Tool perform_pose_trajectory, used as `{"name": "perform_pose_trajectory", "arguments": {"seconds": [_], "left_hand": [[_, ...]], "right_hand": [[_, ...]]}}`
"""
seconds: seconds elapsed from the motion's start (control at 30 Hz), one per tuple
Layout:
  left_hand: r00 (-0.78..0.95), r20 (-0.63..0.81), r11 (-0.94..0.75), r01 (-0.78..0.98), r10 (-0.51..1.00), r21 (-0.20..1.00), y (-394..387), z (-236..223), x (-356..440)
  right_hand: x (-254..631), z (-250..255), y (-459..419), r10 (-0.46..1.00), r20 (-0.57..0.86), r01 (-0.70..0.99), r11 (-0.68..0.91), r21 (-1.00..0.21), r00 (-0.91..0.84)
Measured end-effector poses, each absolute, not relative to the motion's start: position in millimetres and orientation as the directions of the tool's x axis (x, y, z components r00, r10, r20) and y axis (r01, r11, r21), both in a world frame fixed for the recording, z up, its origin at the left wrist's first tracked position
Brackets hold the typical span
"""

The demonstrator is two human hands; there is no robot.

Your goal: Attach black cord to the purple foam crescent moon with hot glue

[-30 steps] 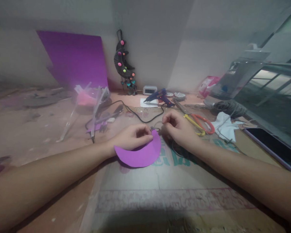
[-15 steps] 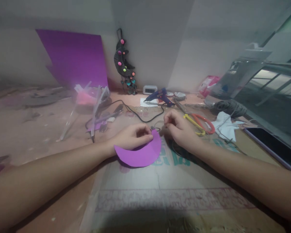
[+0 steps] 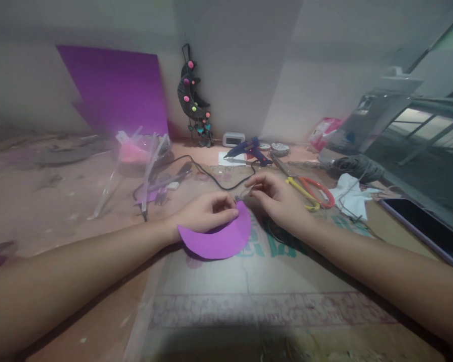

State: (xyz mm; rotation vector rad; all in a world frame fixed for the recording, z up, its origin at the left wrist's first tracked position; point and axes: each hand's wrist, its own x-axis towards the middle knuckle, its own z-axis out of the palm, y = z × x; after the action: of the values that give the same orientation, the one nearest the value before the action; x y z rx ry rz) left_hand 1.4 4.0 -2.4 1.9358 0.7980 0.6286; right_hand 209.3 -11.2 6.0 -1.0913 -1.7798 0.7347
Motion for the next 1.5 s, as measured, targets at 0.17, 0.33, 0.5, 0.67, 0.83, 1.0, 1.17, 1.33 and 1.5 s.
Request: {"name": "perform_pose_trajectory", "arguments": {"seconds": [0.17,0.33,0.5,0.67,0.83,1.0,1.17,1.33,1.5], "left_hand": [[0.663,0.089,-0.359,0.283,0.744,0.890,4,-2,2],[0.665,0.091,-0.361,0.281,0.741,0.889,4,-2,2],[0.656,0.096,-0.385,0.313,0.749,0.868,4,0,1],[0.654,0.099,-0.381,0.305,0.750,0.873,3,1,2],[0.643,0.110,-0.401,0.327,0.758,0.856,3,0,2],[0.652,0.111,-0.403,0.318,0.750,0.858,4,-1,2],[0.661,0.117,-0.406,0.303,0.742,0.862,4,-2,1],[0.672,0.120,-0.429,0.316,0.731,0.846,4,-1,2],[0.676,0.134,-0.467,0.339,0.724,0.817,4,0,2]], "right_hand": [[205,9,-16,0.931,0.301,0.328,0.356,-0.875,-0.208],[204,10,-19,0.939,0.200,0.267,0.276,-0.923,-0.281],[202,14,-22,0.930,0.136,0.438,0.285,-0.852,-0.340],[202,15,-23,0.925,0.158,0.452,0.311,-0.836,-0.346],[204,11,-20,0.922,0.200,0.469,0.346,-0.813,-0.333],[205,11,-19,0.927,0.214,0.433,0.337,-0.836,-0.310],[204,11,-18,0.927,0.215,0.436,0.337,-0.834,-0.306],[205,11,-18,0.926,0.215,0.461,0.345,-0.818,-0.310],[205,10,-17,0.915,0.241,0.478,0.378,-0.793,-0.324]]}}
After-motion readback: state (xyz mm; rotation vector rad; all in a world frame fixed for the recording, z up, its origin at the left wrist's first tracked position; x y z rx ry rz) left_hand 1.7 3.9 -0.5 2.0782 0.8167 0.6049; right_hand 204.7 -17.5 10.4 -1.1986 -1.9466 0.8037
